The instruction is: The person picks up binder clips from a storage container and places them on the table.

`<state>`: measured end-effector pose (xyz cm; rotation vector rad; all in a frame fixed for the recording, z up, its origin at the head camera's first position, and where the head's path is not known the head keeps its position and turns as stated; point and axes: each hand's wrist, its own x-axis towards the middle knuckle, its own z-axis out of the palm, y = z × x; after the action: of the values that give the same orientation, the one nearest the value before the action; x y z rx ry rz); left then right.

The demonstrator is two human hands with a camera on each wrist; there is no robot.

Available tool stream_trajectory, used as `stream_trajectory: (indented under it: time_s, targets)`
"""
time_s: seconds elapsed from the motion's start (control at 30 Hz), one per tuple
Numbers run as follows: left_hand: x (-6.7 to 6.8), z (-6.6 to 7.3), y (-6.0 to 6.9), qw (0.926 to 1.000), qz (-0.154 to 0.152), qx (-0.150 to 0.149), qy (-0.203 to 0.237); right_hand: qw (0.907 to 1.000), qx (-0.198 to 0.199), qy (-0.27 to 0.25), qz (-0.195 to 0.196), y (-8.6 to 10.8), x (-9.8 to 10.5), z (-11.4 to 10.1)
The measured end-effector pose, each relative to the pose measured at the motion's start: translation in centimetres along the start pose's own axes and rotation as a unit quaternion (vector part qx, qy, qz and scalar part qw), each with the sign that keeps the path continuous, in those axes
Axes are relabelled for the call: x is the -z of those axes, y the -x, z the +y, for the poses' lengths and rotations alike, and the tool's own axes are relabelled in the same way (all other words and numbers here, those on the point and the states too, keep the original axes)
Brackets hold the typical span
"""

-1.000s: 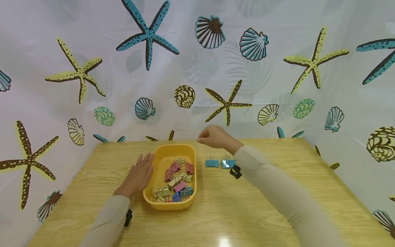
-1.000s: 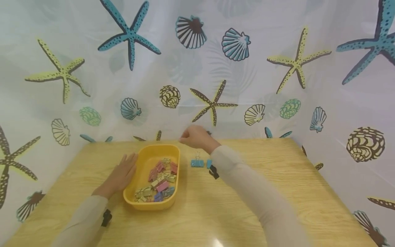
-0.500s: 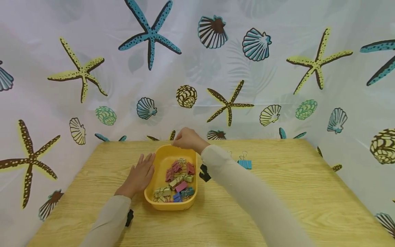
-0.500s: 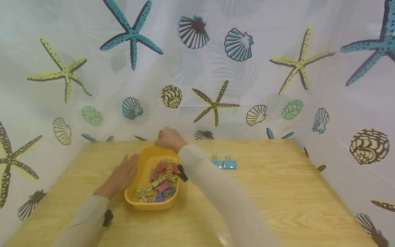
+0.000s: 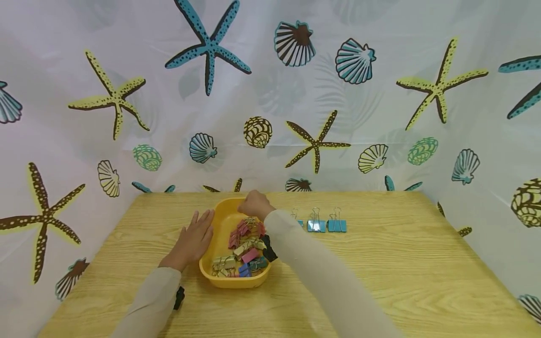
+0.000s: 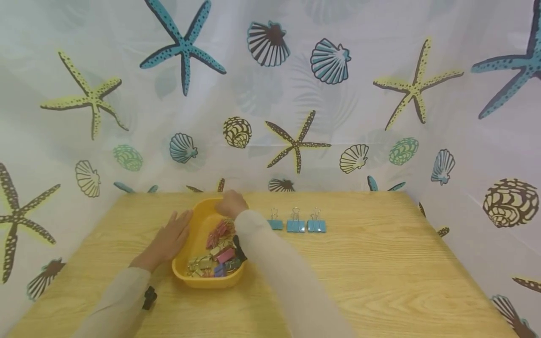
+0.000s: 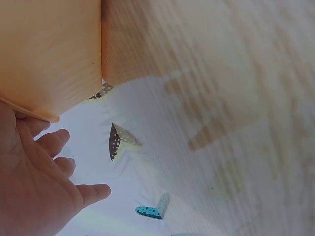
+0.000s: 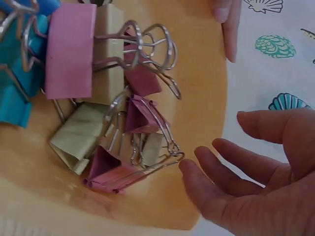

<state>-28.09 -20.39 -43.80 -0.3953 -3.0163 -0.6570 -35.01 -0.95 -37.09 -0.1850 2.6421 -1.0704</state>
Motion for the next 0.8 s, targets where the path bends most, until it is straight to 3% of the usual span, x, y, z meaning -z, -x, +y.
stream_trajectory:
  time_s: [0.13,0.6,0.8]
  targets:
    - [-0.2,-0.1,0.0,1.0,0.001,0.001,-0.002,0.9997,-0.02,0.012,0.006,-0.2,-0.5,0.3]
    - [0.0,0.1,0.0,0.9998,-0.009,0.015,-0.003,0.9982,-0.021,0.052,0.019,0.1,-1.1,0.8]
    - [0.1,0.1,0.1,0.9998,-0.008,0.016,0.001,0.9932,-0.009,0.113,0.027,0.2,-1.4,0.7]
